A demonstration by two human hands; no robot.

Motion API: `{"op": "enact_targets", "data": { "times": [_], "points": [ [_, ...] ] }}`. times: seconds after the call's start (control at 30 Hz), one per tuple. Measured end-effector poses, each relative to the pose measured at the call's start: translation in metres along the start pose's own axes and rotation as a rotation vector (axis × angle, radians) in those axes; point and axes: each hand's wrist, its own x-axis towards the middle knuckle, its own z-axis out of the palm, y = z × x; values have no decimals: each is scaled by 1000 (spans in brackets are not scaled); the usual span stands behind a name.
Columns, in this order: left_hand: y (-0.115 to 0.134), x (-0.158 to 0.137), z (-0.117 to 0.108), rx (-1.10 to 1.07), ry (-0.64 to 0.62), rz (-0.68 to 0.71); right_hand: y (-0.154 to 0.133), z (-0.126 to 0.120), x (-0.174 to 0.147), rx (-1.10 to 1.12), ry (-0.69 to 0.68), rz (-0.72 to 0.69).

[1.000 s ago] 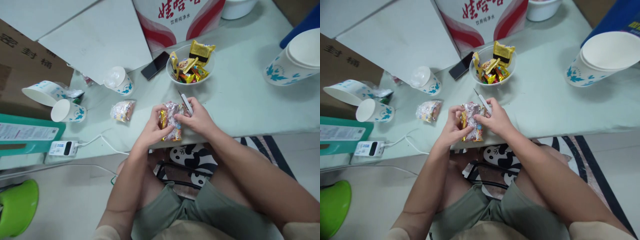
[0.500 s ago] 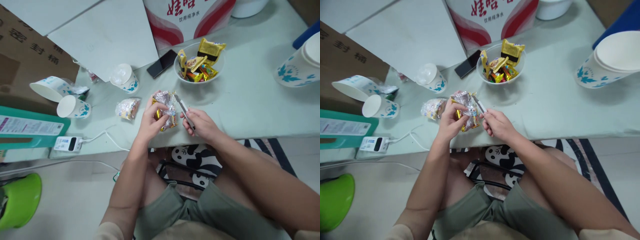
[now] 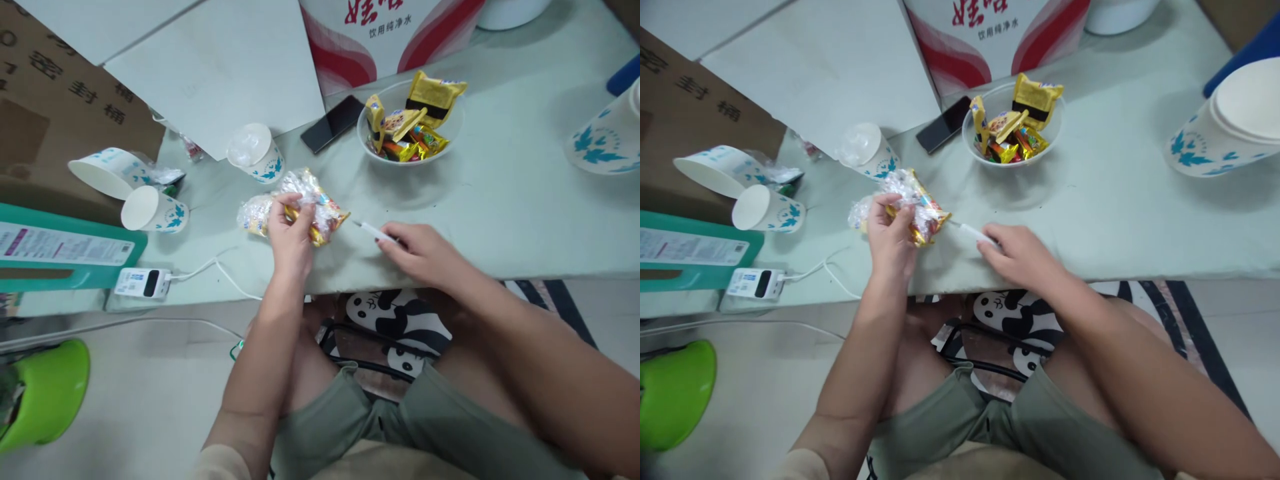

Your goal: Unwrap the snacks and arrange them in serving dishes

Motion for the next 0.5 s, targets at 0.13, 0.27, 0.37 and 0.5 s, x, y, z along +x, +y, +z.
{"op": "enact_targets", "data": {
  "times": [0.13, 0.27, 0.37, 0.5],
  "points": [
    [1, -22, 20, 271, -123, -46, 27, -24, -3, -361, 357, 68],
    [9, -28, 21, 485, -359, -12, 56, -38, -3, -466, 486, 243],
    [13, -18, 10, 561, -385, 20, 68, -44, -2, -492, 510, 280],
    [14, -5, 2, 598, -492, 30, 51, -37, -3, -475, 583, 137]
  ]
}}
